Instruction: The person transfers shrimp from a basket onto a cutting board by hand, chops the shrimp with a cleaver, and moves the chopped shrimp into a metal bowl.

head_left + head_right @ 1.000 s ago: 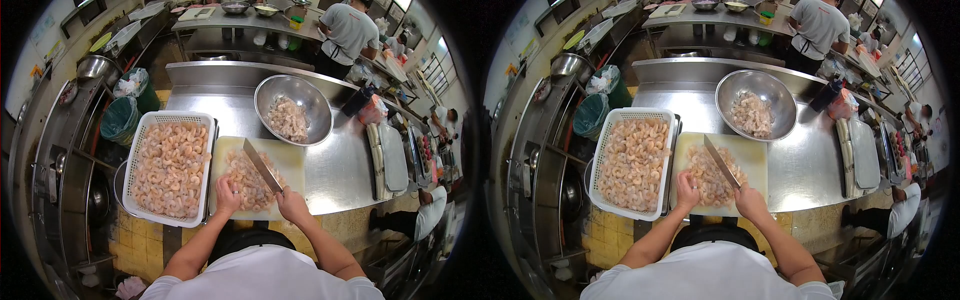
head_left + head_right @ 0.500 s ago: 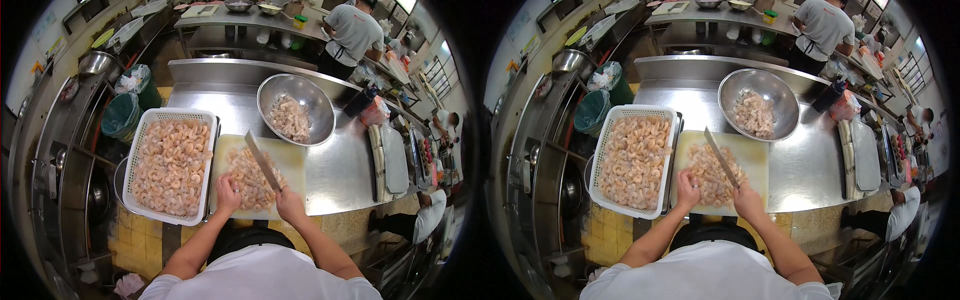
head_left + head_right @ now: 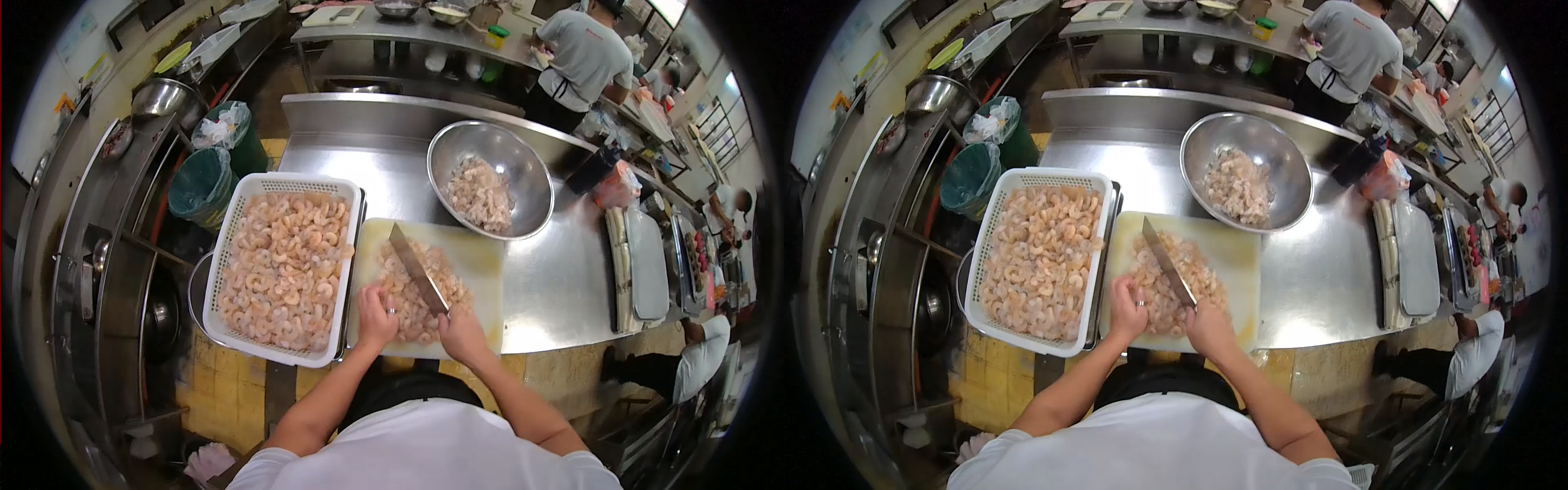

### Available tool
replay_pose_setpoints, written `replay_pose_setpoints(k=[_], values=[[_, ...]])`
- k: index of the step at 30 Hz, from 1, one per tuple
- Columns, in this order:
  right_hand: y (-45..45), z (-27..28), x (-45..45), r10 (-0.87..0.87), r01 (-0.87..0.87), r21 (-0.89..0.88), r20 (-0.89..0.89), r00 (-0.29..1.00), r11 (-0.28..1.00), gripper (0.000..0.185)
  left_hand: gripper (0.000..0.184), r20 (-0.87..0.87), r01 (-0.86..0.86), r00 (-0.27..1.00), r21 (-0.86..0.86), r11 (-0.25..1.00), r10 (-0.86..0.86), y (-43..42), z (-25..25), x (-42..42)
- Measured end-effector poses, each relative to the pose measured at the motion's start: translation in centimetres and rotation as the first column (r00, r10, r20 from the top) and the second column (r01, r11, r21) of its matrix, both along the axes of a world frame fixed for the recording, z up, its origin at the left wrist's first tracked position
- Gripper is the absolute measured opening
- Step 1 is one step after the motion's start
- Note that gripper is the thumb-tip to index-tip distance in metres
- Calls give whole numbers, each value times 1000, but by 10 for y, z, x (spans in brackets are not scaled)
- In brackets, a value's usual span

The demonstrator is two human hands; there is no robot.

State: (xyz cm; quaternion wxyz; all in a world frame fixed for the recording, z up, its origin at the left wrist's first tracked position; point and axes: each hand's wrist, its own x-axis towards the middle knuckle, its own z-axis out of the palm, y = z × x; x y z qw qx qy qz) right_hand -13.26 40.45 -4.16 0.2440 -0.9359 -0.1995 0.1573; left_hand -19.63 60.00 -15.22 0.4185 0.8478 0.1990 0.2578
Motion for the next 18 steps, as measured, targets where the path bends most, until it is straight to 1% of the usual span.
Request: replay_pose_setpoints(k=[1,2,5,8,11,14,17,18], values=[[0,9,-3,-6,6,7,-15,1000,1000,31,27,-2,10,1000,-20,1000,-10,1,0,-4],[0,17,-4,-21,21,32,-7,1000,999,31,27,-1,6,1000,1,1000,-6,2,0,-1],[3,23,-12,-66,66,37,1,998,997,32,27,-7,-2,1000,41,999,2,1,-2,-3],[-3,-12,-19,-41,42,9,-34,999,999,32,27,2,13,1000,50,999,-13,1,-3,-1],[-6,13,-13,5,-6,-36,-31,1000,999,31,27,-19,15,1000,44,999,-14,0,-5,-8],[-11,34,-18,-36,37,34,-14,999,999,31,27,4,11,1000,38,999,-11,1,-2,-1],[-24,0,-18,-27,26,-39,-45,999,999,30,27,10,16,1000,16,1000,-16,0,-3,-2],[-25,6,-10,-12,11,-30,-36,999,999,30,27,11,13,1000,6,1000,-13,1,-6,1]])
